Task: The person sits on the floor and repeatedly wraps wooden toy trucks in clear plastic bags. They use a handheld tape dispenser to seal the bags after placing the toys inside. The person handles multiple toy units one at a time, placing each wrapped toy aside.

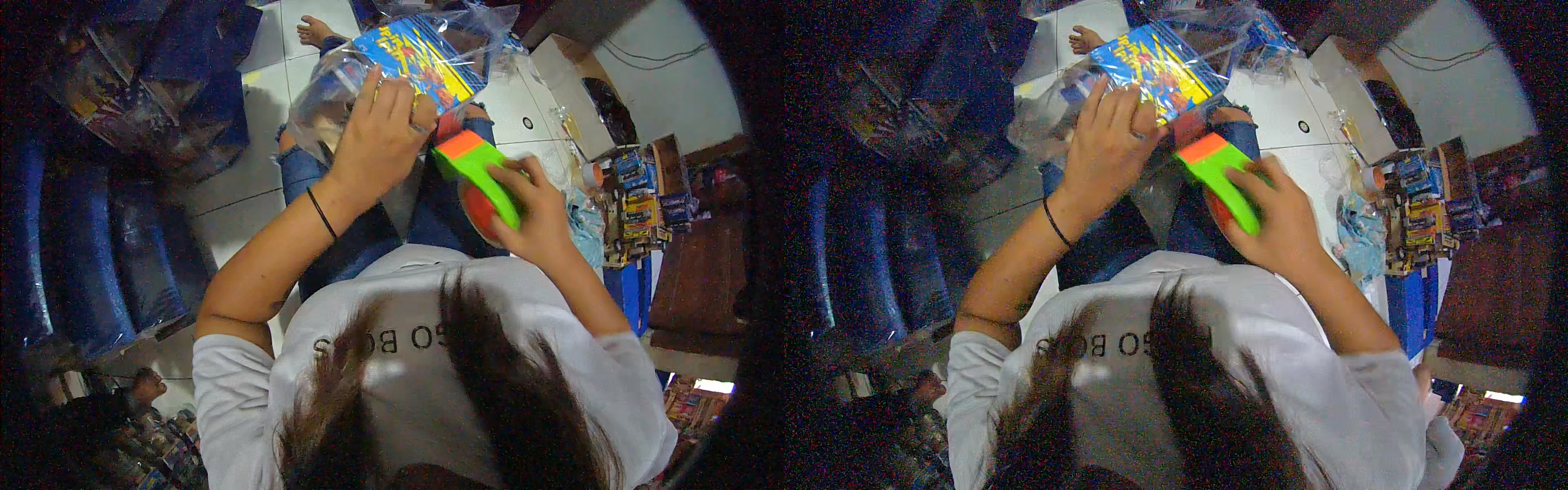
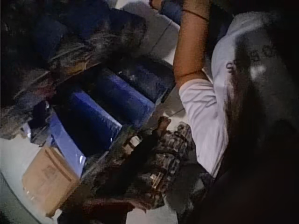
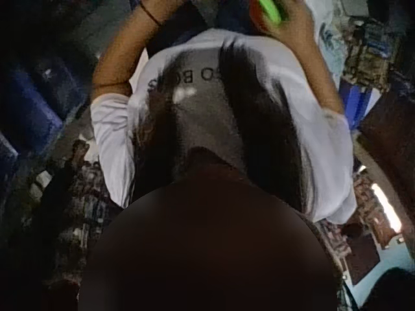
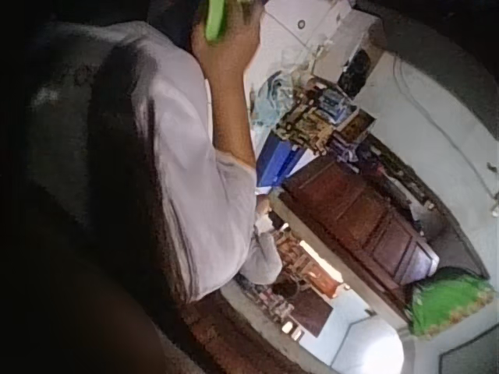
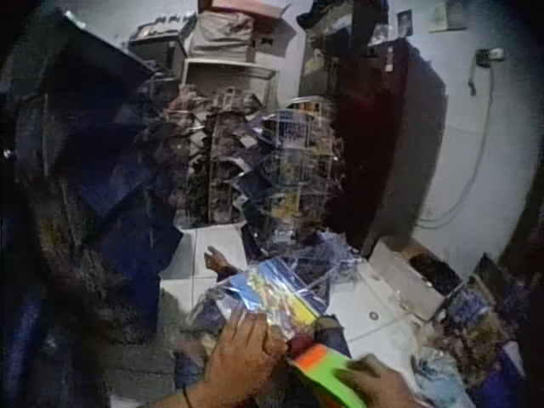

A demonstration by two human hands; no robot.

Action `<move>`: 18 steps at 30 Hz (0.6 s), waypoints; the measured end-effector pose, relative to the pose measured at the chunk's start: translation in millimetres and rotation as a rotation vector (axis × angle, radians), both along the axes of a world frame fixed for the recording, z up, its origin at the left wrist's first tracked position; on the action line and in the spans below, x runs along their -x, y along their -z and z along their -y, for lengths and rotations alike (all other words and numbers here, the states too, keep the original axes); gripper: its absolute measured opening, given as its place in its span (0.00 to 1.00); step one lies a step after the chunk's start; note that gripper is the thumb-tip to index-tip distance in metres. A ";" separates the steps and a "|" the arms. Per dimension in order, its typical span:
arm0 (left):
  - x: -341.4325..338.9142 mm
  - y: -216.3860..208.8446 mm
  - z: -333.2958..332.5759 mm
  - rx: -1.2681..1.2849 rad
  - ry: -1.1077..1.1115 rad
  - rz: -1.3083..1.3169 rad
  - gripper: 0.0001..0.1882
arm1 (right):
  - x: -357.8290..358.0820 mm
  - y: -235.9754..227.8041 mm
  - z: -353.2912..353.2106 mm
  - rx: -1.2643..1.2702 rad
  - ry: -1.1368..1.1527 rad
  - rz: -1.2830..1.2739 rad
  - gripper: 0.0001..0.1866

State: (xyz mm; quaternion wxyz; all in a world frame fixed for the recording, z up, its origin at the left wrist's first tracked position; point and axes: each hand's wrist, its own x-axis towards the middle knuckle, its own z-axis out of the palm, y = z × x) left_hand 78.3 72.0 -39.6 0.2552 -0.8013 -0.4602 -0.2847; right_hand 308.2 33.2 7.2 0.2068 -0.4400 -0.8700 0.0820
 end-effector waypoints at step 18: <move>9.4 -70.1 -60.0 0.524 -0.030 0.112 0.24 | -205.7 342.3 -126.4 0.283 1.025 -0.819 0.28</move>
